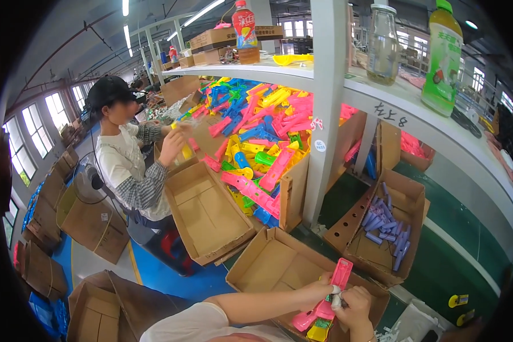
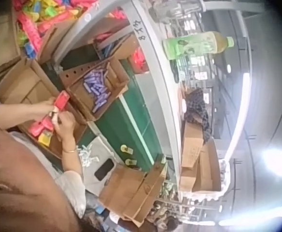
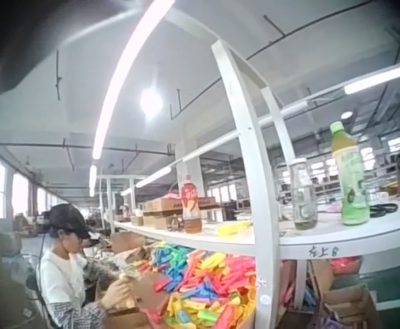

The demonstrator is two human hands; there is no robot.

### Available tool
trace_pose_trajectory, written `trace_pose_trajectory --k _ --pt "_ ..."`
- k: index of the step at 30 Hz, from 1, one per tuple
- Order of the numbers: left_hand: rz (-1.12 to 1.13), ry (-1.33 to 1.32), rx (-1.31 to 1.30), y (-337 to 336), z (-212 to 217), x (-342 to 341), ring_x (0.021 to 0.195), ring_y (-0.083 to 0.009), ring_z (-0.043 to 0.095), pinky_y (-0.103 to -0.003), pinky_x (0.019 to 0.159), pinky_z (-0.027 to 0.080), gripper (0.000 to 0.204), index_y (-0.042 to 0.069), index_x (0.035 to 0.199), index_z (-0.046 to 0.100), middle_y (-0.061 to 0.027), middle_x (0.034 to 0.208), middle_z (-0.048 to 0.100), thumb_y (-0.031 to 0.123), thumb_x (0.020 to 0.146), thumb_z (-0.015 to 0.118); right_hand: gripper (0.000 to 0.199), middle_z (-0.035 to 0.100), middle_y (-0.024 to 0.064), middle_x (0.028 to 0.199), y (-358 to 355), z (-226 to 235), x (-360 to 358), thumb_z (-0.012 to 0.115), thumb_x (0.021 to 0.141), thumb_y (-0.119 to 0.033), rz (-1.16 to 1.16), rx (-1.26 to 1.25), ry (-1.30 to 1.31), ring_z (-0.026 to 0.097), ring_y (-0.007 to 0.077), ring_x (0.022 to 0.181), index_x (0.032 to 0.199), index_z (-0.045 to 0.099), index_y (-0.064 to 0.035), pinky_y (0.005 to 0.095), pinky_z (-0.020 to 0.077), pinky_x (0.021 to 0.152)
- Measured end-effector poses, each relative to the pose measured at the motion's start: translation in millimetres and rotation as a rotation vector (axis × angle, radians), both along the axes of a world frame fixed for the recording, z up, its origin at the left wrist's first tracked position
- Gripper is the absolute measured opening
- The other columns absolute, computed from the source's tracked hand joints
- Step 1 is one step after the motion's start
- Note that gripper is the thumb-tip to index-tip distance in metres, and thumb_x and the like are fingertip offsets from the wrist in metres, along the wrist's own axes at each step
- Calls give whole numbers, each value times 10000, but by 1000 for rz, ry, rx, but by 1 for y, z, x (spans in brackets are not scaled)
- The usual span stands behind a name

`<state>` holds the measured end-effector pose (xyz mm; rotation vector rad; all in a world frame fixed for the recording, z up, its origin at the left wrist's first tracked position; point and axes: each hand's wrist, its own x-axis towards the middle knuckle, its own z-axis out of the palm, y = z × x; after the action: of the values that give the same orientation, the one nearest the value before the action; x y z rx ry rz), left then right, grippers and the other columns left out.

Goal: Assembling plastic toy gun components and organizing them for packaging.

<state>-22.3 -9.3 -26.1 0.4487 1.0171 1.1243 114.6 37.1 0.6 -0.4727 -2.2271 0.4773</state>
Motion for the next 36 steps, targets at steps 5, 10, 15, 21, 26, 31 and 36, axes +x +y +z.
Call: trace_pose_trajectory --k 5,10,15,21,26,31,36 --pt "-20 -7 40 -1 -2 -1 992 -209 521 -334 832 465 610 56 1348 216 -112 1109 481 134 828 526 211 438 71 524 1 2 4 688 589 -138 -10 20 -35 456 255 481 568 487 -77 366 345 472" --pt "41 -41 50 -5 12 -5 1028 -201 520 -347 843 486 591 77 1343 145 -112 1144 463 111 893 527 93 521 58 602 4 12 5 690 646 -157 13 13 -155 525 246 574 681 613 -116 373 388 512" --pt "-17 38 22 -3 24 -15 966 -211 549 -357 849 481 592 68 1347 117 -129 1116 505 106 906 510 130 567 110 653 39 42 11 674 728 -170 -219 -77 -99 562 294 610 799 639 -67 385 433 554" --pt "-172 126 49 -8 21 -3 984 -206 571 -346 859 475 621 59 1382 42 -155 1201 510 96 926 463 225 640 155 802 153 12 28 662 759 -189 -579 -173 -373 616 336 762 944 641 -63 423 481 665" --pt "-235 206 107 -13 17 -4 1026 -186 569 -309 867 465 619 41 1384 25 -134 1206 527 115 938 448 409 632 172 950 204 -25 -9 703 723 -258 -536 -239 -312 608 346 879 1089 593 -113 439 482 772" --pt "-246 242 118 -11 14 -7 1003 -202 569 -338 878 463 607 75 1386 59 -136 1207 499 78 927 457 348 585 172 1038 198 -7 -29 686 734 -262 -557 -216 -457 592 366 906 1029 605 -98 433 487 739" --pt "-315 189 120 -10 20 1 988 -216 565 -388 863 482 628 117 1404 69 -133 1176 479 56 921 465 162 606 165 957 208 -20 -31 622 740 -136 -566 -80 -614 611 343 870 888 621 -70 438 501 705"
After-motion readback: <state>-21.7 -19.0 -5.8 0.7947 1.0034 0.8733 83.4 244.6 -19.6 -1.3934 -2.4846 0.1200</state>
